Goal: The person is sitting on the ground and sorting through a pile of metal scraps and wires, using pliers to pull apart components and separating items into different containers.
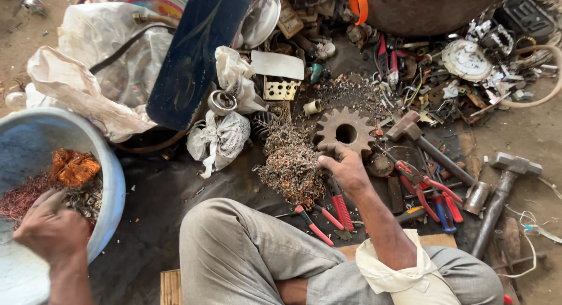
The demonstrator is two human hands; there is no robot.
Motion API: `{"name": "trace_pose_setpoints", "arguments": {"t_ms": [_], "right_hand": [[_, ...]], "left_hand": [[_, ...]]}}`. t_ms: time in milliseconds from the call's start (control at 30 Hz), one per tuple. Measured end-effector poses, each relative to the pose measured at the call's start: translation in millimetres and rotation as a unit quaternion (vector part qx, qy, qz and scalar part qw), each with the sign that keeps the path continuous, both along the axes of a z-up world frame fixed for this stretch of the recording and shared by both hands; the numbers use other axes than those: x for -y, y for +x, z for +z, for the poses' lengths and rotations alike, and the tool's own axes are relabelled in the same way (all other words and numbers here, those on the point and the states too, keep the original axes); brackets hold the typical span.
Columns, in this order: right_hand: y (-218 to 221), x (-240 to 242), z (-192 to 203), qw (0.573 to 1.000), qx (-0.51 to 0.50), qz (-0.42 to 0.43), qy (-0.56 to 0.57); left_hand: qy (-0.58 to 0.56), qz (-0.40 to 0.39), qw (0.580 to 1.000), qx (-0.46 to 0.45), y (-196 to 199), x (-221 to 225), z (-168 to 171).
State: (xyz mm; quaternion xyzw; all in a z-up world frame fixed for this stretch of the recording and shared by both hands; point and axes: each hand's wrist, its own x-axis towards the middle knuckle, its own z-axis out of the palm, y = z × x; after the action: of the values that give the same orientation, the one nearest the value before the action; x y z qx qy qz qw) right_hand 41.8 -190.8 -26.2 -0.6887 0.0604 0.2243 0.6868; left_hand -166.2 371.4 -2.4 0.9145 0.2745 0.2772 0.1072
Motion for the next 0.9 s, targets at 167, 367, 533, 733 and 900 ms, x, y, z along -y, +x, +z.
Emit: {"name": "trace_pose_setpoints", "arguments": {"t_ms": [167,367,533,733,900], "right_hand": [[-1.4,0.3,4.0,1.000,-0.008,-0.009,0.005],[-2.8,-6.4,10.8,0.998,-0.009,0.017,-0.063],[-3.4,-5.9,16.6,0.998,-0.008,0.012,-0.054],[-0.2,-9.8,25.8,0.992,0.049,0.043,-0.106],[-3.8,-12.4,27.2,0.991,0.046,0.060,-0.114]], "left_hand": [[0.216,0.012,0.959,-0.183,31.5,28.8,25.8],[0.056,-0.250,0.966,0.038,131.6,195.1,47.5],[0.002,-0.325,0.920,-0.218,230.3,297.2,-24.3],[0.126,-0.355,0.910,-0.173,238.0,295.5,-84.6],[0.081,-0.321,0.916,-0.225,243.7,308.9,-78.2]]}}
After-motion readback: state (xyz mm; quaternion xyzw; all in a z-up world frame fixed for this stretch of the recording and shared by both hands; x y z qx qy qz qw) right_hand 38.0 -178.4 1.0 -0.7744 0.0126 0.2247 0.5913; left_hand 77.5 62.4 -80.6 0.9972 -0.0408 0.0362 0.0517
